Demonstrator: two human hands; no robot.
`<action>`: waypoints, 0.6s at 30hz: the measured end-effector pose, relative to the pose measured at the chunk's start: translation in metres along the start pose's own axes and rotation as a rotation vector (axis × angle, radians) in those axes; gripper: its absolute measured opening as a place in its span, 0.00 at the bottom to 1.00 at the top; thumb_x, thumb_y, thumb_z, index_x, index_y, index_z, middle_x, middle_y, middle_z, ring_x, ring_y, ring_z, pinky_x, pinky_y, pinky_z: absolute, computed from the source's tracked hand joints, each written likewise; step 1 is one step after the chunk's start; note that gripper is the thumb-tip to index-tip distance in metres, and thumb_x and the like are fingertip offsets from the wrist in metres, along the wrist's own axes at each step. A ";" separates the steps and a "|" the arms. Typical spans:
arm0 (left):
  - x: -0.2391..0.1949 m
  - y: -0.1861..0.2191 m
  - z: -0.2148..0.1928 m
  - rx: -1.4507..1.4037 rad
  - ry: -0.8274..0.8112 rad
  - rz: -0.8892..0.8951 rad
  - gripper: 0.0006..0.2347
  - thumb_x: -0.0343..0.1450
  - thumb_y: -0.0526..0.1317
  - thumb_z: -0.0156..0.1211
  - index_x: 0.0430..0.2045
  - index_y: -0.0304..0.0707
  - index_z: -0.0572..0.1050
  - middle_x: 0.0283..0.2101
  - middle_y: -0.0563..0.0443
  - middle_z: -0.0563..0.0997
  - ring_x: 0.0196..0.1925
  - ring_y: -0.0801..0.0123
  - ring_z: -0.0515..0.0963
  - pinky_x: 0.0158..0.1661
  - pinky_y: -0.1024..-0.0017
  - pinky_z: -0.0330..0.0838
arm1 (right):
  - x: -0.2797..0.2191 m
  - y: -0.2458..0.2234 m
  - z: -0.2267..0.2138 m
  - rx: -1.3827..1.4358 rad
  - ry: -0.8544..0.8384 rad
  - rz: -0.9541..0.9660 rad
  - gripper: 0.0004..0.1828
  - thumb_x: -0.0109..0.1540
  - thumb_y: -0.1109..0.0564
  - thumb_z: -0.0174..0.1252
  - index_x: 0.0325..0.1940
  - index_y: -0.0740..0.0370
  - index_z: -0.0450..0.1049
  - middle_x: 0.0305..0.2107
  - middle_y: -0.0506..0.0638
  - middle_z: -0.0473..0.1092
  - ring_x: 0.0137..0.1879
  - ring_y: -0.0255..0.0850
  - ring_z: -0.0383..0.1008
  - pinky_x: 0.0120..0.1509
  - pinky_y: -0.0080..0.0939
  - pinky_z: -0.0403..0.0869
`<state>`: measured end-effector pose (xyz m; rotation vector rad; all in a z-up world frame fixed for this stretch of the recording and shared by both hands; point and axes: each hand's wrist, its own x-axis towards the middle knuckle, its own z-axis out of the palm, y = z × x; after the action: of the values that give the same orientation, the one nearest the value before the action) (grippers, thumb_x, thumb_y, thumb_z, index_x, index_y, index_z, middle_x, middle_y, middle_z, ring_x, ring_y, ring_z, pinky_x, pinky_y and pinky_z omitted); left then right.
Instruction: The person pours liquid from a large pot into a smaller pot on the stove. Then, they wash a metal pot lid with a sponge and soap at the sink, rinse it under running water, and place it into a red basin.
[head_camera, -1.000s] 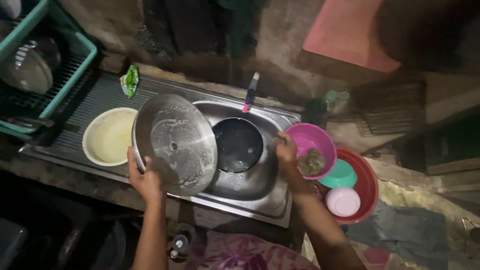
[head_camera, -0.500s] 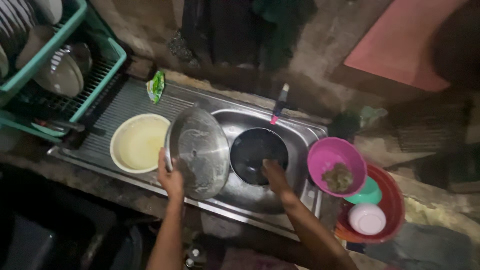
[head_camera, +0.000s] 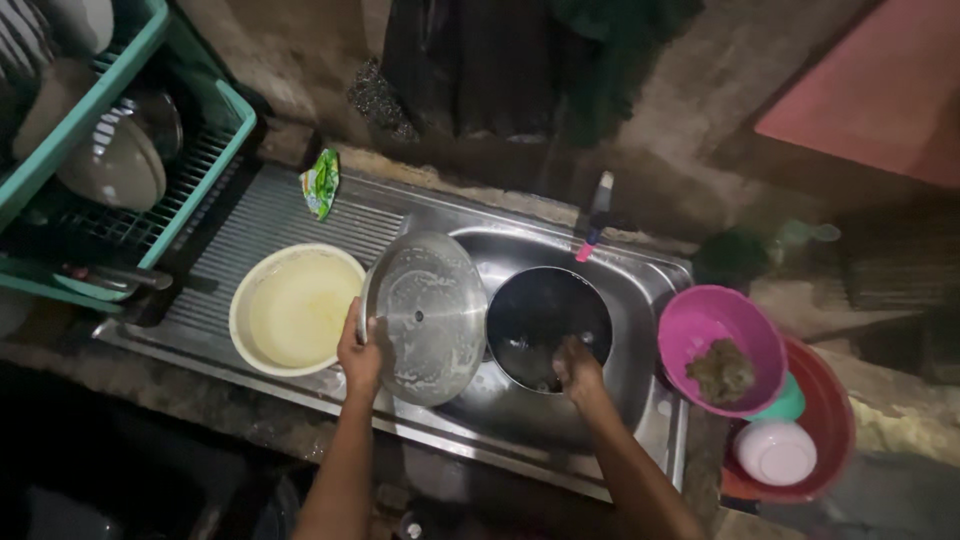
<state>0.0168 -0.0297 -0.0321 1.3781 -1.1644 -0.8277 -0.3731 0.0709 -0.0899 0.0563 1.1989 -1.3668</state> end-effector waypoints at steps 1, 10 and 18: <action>0.004 -0.002 0.001 0.034 -0.014 0.062 0.20 0.74 0.32 0.59 0.63 0.25 0.69 0.63 0.39 0.76 0.64 0.61 0.74 0.62 0.67 0.65 | 0.003 0.002 0.002 -0.004 0.087 0.034 0.09 0.71 0.49 0.54 0.41 0.53 0.72 0.28 0.46 0.68 0.32 0.38 0.70 0.34 0.37 0.72; 0.010 0.032 0.028 0.465 0.000 0.102 0.22 0.69 0.34 0.66 0.59 0.32 0.72 0.54 0.33 0.80 0.56 0.46 0.79 0.57 0.62 0.71 | 0.022 0.013 0.026 -0.010 -0.339 -0.123 0.08 0.67 0.52 0.53 0.45 0.56 0.73 0.41 0.52 0.69 0.46 0.45 0.70 0.50 0.47 0.72; 0.025 0.060 0.043 0.978 -0.090 0.473 0.28 0.67 0.33 0.61 0.67 0.34 0.67 0.66 0.36 0.70 0.68 0.44 0.69 0.64 0.51 0.64 | -0.033 -0.008 0.203 -0.338 -1.063 -0.376 0.21 0.67 0.57 0.49 0.64 0.64 0.71 0.63 0.53 0.70 0.72 0.44 0.66 0.77 0.41 0.65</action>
<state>-0.0282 -0.0615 0.0227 1.7004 -2.0011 0.0765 -0.2472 -0.0398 0.0305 -1.0527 0.5035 -1.1982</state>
